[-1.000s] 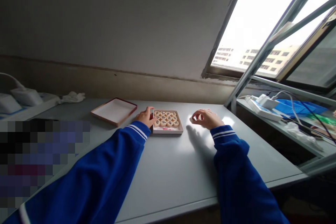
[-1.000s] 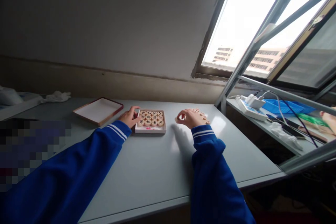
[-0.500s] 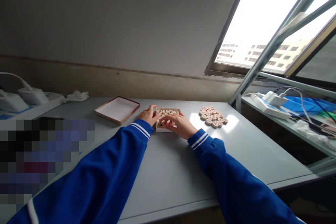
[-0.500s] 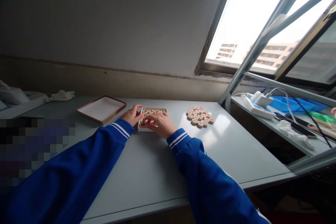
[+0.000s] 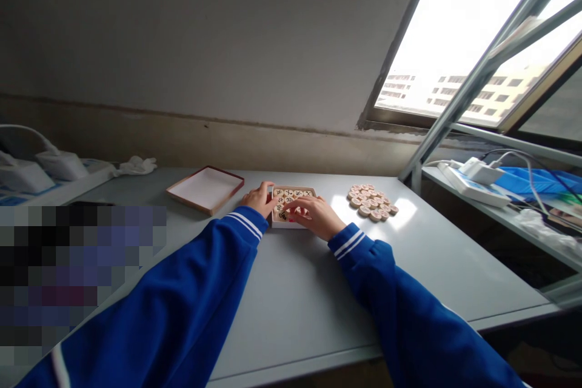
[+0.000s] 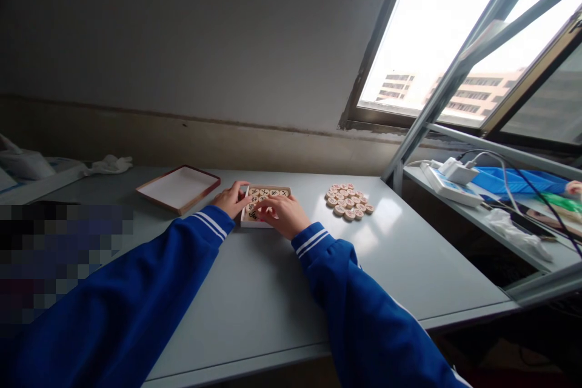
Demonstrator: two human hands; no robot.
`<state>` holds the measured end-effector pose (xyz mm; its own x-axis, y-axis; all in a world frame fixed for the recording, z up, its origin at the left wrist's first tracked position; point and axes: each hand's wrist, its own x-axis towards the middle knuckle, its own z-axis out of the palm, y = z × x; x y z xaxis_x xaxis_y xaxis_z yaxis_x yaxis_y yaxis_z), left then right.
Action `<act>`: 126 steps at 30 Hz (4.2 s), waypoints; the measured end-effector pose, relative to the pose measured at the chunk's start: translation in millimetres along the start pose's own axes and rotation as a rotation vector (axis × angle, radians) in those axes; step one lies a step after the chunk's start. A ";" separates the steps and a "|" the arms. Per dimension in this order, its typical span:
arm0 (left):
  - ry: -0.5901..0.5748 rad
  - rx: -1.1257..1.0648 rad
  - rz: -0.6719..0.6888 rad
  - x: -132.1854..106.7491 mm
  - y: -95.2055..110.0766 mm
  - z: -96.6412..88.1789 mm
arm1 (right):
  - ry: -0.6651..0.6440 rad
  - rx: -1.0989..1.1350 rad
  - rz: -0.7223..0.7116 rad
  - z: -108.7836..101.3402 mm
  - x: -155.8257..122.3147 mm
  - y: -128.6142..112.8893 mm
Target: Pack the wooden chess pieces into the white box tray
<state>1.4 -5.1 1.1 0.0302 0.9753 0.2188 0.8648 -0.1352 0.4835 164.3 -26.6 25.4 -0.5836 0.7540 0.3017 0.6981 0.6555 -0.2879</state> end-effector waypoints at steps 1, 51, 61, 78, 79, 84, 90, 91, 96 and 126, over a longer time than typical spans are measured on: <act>0.003 0.004 -0.002 0.0 0.3 0.0 | -0.002 0.003 0.018 0.7 0.9 -0.5; 0.011 0.059 0.010 0.8 -2.3 1.7 | -0.013 -0.164 0.061 4.6 6.6 -6.3; -0.010 0.088 0.022 3.0 -3.3 1.9 | 0.010 -0.525 0.713 -62.7 -30.9 76.0; -0.030 0.060 0.010 1.2 -1.2 -0.5 | 0.024 -0.249 0.383 -43.9 -24.1 70.7; -0.030 0.059 0.007 0.4 -0.1 -1.2 | 0.039 -0.179 0.292 -39.5 -21.4 64.4; -0.036 0.093 -0.022 -3.4 5.6 -4.4 | 0.004 -0.121 0.029 -12.7 -9.7 30.8; -0.041 0.105 -0.016 -3.2 5.3 -3.3 | -0.074 0.028 -0.015 -6.8 -7.3 21.1; -0.040 0.111 -0.010 -3.0 4.8 -3.0 | -0.077 0.056 -0.012 -7.6 -7.3 21.1; -0.038 0.120 0.023 -3.6 3.9 -3.3 | -0.071 0.076 0.017 -7.3 -6.3 20.9; -0.022 0.108 0.013 -1.0 0.6 0.6 | -0.044 0.216 -0.009 -2.9 -1.6 22.1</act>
<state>2.2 -6.0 0.7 0.0515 0.9774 0.2052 0.9134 -0.1292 0.3860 181.9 -13.4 21.2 -0.6103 0.7460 0.2664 0.5904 0.6526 -0.4750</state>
